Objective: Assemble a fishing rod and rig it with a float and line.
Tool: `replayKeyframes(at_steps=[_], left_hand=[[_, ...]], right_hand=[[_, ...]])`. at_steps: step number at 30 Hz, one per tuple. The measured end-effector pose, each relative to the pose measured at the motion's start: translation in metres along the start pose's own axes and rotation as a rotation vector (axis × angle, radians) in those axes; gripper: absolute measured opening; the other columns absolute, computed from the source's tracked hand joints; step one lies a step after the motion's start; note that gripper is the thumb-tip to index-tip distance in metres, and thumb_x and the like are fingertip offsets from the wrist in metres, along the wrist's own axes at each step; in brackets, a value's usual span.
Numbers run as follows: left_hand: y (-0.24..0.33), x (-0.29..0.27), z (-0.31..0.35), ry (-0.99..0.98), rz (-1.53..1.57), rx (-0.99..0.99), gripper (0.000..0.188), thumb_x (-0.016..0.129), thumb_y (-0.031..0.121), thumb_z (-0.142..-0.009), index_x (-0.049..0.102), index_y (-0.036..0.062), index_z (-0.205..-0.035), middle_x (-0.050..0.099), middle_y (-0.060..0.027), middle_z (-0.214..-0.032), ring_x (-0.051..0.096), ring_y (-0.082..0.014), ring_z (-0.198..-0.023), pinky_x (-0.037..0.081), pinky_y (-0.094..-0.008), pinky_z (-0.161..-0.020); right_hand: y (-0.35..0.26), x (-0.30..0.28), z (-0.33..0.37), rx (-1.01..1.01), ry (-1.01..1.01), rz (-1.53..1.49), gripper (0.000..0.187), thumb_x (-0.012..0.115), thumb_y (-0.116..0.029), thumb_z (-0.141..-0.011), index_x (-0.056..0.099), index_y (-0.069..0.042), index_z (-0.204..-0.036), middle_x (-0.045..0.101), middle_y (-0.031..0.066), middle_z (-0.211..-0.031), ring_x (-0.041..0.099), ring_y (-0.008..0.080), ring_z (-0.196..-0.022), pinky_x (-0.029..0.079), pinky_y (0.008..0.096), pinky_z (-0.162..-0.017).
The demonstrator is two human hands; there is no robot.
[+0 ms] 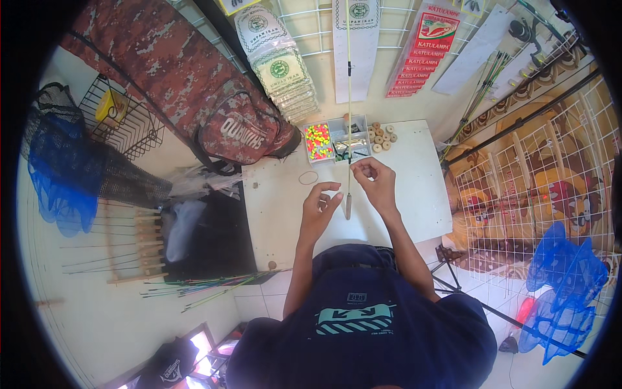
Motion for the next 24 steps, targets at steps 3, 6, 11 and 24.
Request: replayKeyframes(at_steps=[3,6,11,24], left_hand=[[-0.008,-0.001,0.0,0.014,0.0,0.023,0.027,0.069,0.017,-0.087,0.063,0.0049,-0.11,0.064,0.0011,-0.104,0.046,-0.0043,-0.07,0.039,-0.0213,-0.063],[-0.011,-0.001,-0.001,0.019,-0.011,0.024,0.028,0.07,0.018,-0.087,0.063,0.0049,-0.111,0.064,0.0004,-0.105,0.046,-0.0044,-0.069,0.039,-0.0216,-0.062],[-0.007,0.004,-0.013,0.054,-0.112,0.096,0.03,0.07,0.017,-0.086,0.062,0.0046,-0.112,0.063,-0.0033,-0.107,0.053,-0.0079,-0.073,0.043,-0.0238,-0.064],[0.033,0.017,-0.068,-0.068,0.149,0.204,0.024,0.069,0.015,-0.088,0.066,0.0013,-0.108,0.068,-0.0051,-0.1,0.059,-0.0099,-0.087,0.045,-0.0272,-0.08]], right_hand=[[0.001,0.001,-0.001,0.023,-0.01,0.011,0.011,0.068,-0.009,-0.085,0.069,0.001,-0.09,0.068,0.0052,-0.076,0.061,0.008,-0.066,0.05,0.0253,-0.065],[-0.001,0.0,-0.001,0.021,-0.001,-0.024,0.012,0.068,-0.009,-0.086,0.069,0.001,-0.091,0.068,0.0048,-0.077,0.06,0.0078,-0.067,0.05,0.025,-0.066],[-0.002,0.0,-0.003,0.026,-0.002,-0.07,0.012,0.067,-0.009,-0.087,0.068,0.001,-0.094,0.068,0.003,-0.078,0.058,0.0058,-0.067,0.047,0.0236,-0.064],[0.012,0.006,-0.004,0.058,-0.03,-0.239,0.016,0.067,-0.014,-0.09,0.067,0.0,-0.098,0.064,-0.0001,-0.077,0.053,0.0044,-0.065,0.044,0.0211,-0.06]])
Point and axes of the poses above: each hand's wrist, its own z-axis away from the middle knuckle, its own x-axis out of the palm, y = z × x, the point moved 9 cm from there along -z, towards the middle knuckle
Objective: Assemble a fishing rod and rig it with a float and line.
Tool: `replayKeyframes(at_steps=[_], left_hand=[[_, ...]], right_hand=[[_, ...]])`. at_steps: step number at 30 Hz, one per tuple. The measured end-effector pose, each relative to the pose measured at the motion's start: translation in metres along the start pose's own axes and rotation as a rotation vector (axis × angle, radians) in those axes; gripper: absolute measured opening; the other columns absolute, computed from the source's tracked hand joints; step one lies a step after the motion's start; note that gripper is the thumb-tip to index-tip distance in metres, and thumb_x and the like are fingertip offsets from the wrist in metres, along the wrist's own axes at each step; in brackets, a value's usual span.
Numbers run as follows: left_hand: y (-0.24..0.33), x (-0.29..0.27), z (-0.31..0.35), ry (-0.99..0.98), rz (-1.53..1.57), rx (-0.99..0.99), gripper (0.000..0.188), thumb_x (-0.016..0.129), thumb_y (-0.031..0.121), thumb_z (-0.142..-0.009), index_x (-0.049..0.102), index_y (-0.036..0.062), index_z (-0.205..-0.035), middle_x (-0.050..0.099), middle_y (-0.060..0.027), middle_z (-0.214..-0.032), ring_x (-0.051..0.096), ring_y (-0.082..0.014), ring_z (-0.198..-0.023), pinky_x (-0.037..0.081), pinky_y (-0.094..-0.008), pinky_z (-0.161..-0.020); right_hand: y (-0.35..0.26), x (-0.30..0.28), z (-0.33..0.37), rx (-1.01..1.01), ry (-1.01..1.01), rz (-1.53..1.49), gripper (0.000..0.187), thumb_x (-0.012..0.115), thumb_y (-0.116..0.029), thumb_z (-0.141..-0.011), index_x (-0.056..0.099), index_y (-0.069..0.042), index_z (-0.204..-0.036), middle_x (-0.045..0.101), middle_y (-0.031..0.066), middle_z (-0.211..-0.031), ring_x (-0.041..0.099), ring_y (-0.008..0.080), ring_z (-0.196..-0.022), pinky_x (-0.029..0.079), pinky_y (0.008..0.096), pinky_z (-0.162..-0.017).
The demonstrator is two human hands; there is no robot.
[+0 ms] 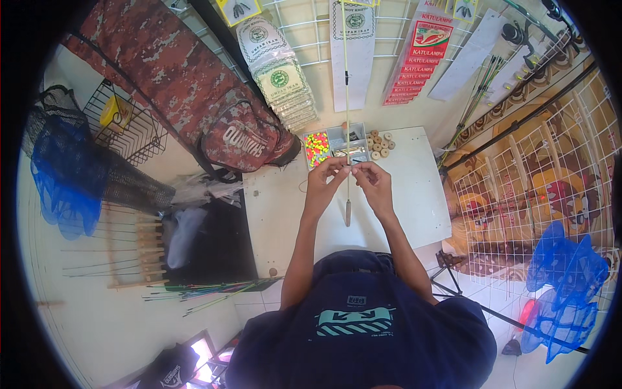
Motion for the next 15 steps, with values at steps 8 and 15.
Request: replayKeyframes(at_steps=[8,15], left_hand=[[0.005,0.004,-0.008,0.002,-0.055,0.086,0.02,0.073,0.008,-0.084,0.067,0.0017,-0.102,0.068,-0.0009,-0.089,0.055,-0.0062,-0.076,0.042,-0.0223,-0.068],[0.022,0.008,-0.008,0.024,-0.194,0.129,0.027,0.074,0.01,-0.082,0.063,0.0028,-0.105,0.06,0.0034,-0.079,0.046,-0.0048,-0.069,0.037,-0.0216,-0.063]], right_hand=[[0.001,0.002,0.001,0.02,-0.001,-0.013,0.02,0.068,-0.018,-0.09,0.067,0.0,-0.099,0.064,0.0006,-0.077,0.055,0.0061,-0.065,0.045,0.0223,-0.06],[-0.005,0.001,0.002,-0.009,-0.027,-0.018,0.019,0.069,-0.016,-0.089,0.067,0.0,-0.1,0.065,0.0022,-0.083,0.057,0.0065,-0.07,0.047,0.0232,-0.065]])
Point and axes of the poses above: each hand's wrist, its own z-axis away from the middle knuckle, its own x-axis out of the palm, y = z × x, the point moved 9 cm from there along -z, towards the middle knuckle
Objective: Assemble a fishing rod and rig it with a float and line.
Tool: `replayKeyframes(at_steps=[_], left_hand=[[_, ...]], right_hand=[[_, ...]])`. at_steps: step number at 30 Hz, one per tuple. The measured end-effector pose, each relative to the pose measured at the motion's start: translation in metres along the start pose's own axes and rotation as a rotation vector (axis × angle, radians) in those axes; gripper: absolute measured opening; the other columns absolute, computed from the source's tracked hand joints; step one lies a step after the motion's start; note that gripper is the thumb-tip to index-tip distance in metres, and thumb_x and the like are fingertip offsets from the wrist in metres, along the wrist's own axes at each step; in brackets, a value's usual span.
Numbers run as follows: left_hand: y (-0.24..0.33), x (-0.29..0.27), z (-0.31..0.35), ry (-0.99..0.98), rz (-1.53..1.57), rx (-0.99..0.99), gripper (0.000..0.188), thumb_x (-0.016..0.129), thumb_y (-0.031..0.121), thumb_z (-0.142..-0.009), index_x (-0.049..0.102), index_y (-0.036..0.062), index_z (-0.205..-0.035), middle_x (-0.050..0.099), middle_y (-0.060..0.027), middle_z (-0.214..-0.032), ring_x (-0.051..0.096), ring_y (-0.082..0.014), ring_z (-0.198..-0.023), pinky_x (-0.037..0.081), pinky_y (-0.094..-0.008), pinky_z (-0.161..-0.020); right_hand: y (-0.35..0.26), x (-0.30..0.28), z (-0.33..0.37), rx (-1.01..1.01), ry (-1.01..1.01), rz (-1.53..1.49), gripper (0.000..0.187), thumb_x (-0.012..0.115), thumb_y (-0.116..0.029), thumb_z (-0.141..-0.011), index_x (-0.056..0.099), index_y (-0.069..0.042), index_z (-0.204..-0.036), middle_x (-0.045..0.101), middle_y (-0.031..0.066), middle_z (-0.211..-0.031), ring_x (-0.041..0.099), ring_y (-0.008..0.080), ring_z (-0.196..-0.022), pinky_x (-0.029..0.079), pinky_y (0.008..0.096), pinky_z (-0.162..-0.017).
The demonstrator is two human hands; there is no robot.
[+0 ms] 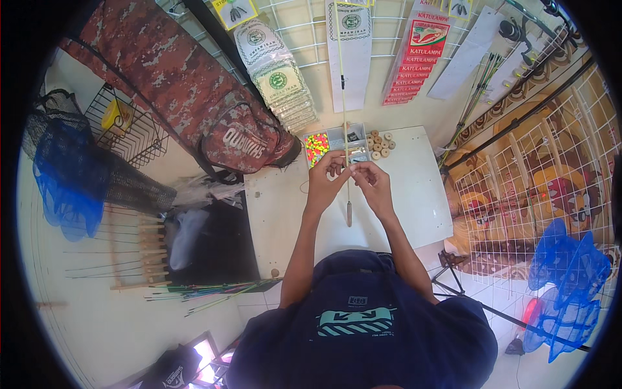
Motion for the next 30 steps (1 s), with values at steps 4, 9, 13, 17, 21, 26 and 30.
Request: replayKeyframes(at_steps=[4,9,13,17,21,26,30], left_hand=[[0.008,0.001,-0.002,-0.038,-0.008,0.002,0.033,0.074,0.01,-0.082,0.061,0.0041,-0.111,0.06,0.0037,-0.08,0.045,-0.005,-0.069,0.036,-0.0217,-0.062],[0.021,0.007,-0.006,-0.083,0.027,0.028,0.035,0.071,0.007,-0.082,0.06,0.0048,-0.116,0.058,0.0051,-0.081,0.043,-0.0048,-0.07,0.035,-0.0213,-0.063],[0.031,0.009,-0.011,-0.096,0.063,0.034,0.036,0.07,0.007,-0.083,0.059,0.0041,-0.118,0.058,0.0054,-0.082,0.043,-0.0043,-0.07,0.035,-0.021,-0.064],[0.044,0.009,-0.019,-0.111,0.109,0.049,0.035,0.067,0.005,-0.086,0.058,0.0005,-0.119,0.059,0.0031,-0.084,0.048,-0.0037,-0.075,0.038,-0.0211,-0.067],[0.066,0.004,-0.028,-0.068,0.16,0.114,0.025,0.065,0.009,-0.089,0.062,0.0008,-0.113,0.063,0.0018,-0.084,0.051,-0.0038,-0.074,0.04,-0.0216,-0.067],[0.093,-0.003,-0.035,-0.016,0.085,0.185,0.019,0.062,0.008,-0.092,0.065,0.0007,-0.109,0.068,-0.0039,-0.089,0.06,-0.0072,-0.083,0.046,-0.0233,-0.075],[0.115,-0.002,-0.034,-0.01,0.115,0.189,0.019,0.062,0.009,-0.092,0.065,0.0002,-0.108,0.068,-0.0048,-0.088,0.062,-0.0088,-0.083,0.048,-0.025,-0.079]], right_hand=[[-0.013,-0.001,0.0,-0.109,-0.036,0.095,0.017,0.07,-0.012,-0.087,0.068,-0.001,-0.1,0.067,0.0043,-0.087,0.06,0.0089,-0.077,0.047,0.0252,-0.07],[-0.029,-0.005,-0.001,-0.218,0.028,0.17,0.015,0.071,-0.011,-0.085,0.069,-0.001,-0.095,0.069,0.007,-0.089,0.062,0.0129,-0.082,0.047,0.0292,-0.074],[-0.041,-0.006,-0.003,-0.233,0.057,0.147,0.014,0.071,-0.011,-0.085,0.069,-0.002,-0.095,0.069,0.0075,-0.087,0.062,0.0134,-0.082,0.047,0.0292,-0.075],[-0.058,-0.002,-0.009,-0.268,0.054,0.099,0.012,0.069,-0.01,-0.085,0.068,-0.001,-0.093,0.068,0.0054,-0.085,0.061,0.0124,-0.079,0.046,0.0286,-0.075],[-0.075,-0.007,-0.016,-0.321,0.072,0.042,0.01,0.07,-0.01,-0.084,0.068,-0.003,-0.092,0.068,0.0045,-0.086,0.059,0.0104,-0.078,0.043,0.0266,-0.074],[-0.126,-0.017,-0.021,-0.453,0.162,0.122,0.009,0.07,-0.01,-0.084,0.069,-0.004,-0.091,0.068,0.0037,-0.09,0.056,0.0083,-0.081,0.04,0.0254,-0.075],[-0.153,-0.012,-0.028,-0.417,0.063,-0.003,0.011,0.07,-0.007,-0.084,0.069,0.0,-0.092,0.068,0.0044,-0.09,0.057,0.0092,-0.082,0.042,0.0258,-0.076]])
Point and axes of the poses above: each hand's wrist, its own z-axis away from the middle knuckle, its own x-axis out of the palm, y = z × x, the point moved 9 cm from there along -z, towards the middle knuckle
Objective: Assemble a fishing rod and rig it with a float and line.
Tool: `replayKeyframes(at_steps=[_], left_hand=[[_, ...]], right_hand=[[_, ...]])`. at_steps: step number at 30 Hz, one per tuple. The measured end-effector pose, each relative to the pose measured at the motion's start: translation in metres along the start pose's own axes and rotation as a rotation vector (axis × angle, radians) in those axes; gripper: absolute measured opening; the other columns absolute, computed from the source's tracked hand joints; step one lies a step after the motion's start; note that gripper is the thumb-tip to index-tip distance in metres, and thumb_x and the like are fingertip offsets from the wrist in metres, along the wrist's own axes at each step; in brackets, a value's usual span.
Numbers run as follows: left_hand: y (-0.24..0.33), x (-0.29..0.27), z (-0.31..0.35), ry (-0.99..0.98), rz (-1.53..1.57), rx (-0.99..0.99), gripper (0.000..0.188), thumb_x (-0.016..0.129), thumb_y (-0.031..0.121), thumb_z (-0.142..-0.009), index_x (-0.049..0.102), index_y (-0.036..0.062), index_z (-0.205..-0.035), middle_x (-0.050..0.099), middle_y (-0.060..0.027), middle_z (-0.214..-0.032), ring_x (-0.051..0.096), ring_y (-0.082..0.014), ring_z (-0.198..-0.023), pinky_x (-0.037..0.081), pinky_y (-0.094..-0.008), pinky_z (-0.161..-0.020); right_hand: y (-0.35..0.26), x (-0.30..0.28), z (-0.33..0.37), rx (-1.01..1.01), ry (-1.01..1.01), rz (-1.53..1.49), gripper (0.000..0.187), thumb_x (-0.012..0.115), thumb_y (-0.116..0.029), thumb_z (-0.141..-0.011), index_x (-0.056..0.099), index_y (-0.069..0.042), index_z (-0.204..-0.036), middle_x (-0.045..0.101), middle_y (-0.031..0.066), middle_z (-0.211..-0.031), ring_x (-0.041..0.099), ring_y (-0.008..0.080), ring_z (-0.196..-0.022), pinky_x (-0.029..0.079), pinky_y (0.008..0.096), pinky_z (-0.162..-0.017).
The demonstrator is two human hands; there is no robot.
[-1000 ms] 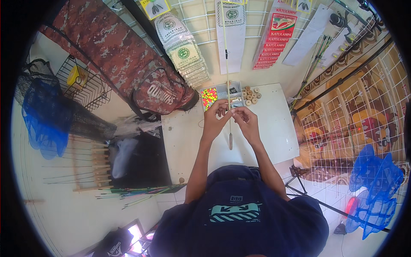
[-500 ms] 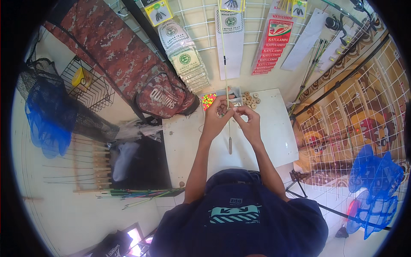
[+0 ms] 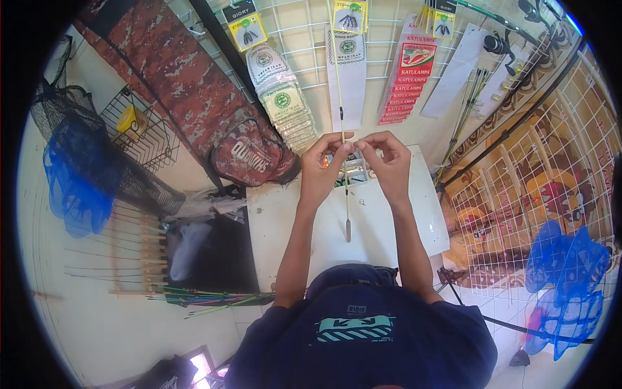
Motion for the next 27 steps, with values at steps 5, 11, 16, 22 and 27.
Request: replayKeyframes(at_steps=[5,11,16,22,27], left_hand=[[0.02,-0.003,0.003,0.039,-0.02,0.052,0.019,0.062,0.009,-0.092,0.066,-0.0014,-0.108,0.069,-0.0066,-0.086,0.064,-0.01,-0.081,0.05,-0.0252,-0.076],[0.045,-0.005,0.008,0.077,-0.192,0.213,0.016,0.065,0.004,-0.089,0.068,-0.0022,-0.103,0.069,-0.0102,-0.083,0.065,-0.0135,-0.075,0.05,-0.0262,-0.069],[0.057,-0.004,0.012,0.081,-0.257,0.245,0.018,0.066,0.003,-0.087,0.069,-0.0016,-0.104,0.069,-0.0106,-0.082,0.065,-0.0153,-0.072,0.049,-0.0272,-0.067],[0.062,0.0,0.014,0.057,-0.283,0.238,0.019,0.066,0.003,-0.087,0.069,-0.0013,-0.106,0.069,-0.0111,-0.082,0.065,-0.0152,-0.073,0.05,-0.0273,-0.067],[0.059,0.003,0.014,0.043,-0.262,0.233,0.019,0.066,0.003,-0.087,0.07,-0.0009,-0.105,0.069,-0.0109,-0.082,0.064,-0.0149,-0.071,0.049,-0.0272,-0.066]], right_hand=[[-0.044,0.017,-0.01,-0.047,-0.029,-0.101,0.014,0.069,-0.004,-0.085,0.069,0.003,-0.096,0.068,0.007,-0.088,0.06,0.0098,-0.081,0.048,0.0252,-0.076],[-0.055,0.022,-0.009,-0.073,-0.062,-0.011,0.012,0.068,-0.006,-0.086,0.07,0.003,-0.094,0.069,0.0057,-0.086,0.06,0.0089,-0.077,0.047,0.0241,-0.072],[-0.058,0.019,-0.007,-0.029,-0.07,-0.009,0.012,0.069,-0.007,-0.085,0.07,0.003,-0.093,0.068,0.0042,-0.083,0.057,0.0073,-0.075,0.046,0.0238,-0.07],[-0.066,0.016,-0.007,-0.022,-0.094,0.025,0.012,0.071,-0.006,-0.083,0.073,0.002,-0.092,0.068,0.0037,-0.077,0.056,0.0068,-0.071,0.046,0.0228,-0.067],[-0.069,0.014,-0.008,-0.011,-0.118,0.073,0.012,0.07,-0.006,-0.084,0.072,0.003,-0.091,0.069,0.0044,-0.078,0.058,0.0068,-0.071,0.047,0.0231,-0.068]])
Point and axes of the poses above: each hand's wrist, its own z-axis away from the middle knuckle, its own x-axis out of the palm, y = z × x, the point moved 9 cm from there along -z, towards the middle knuckle
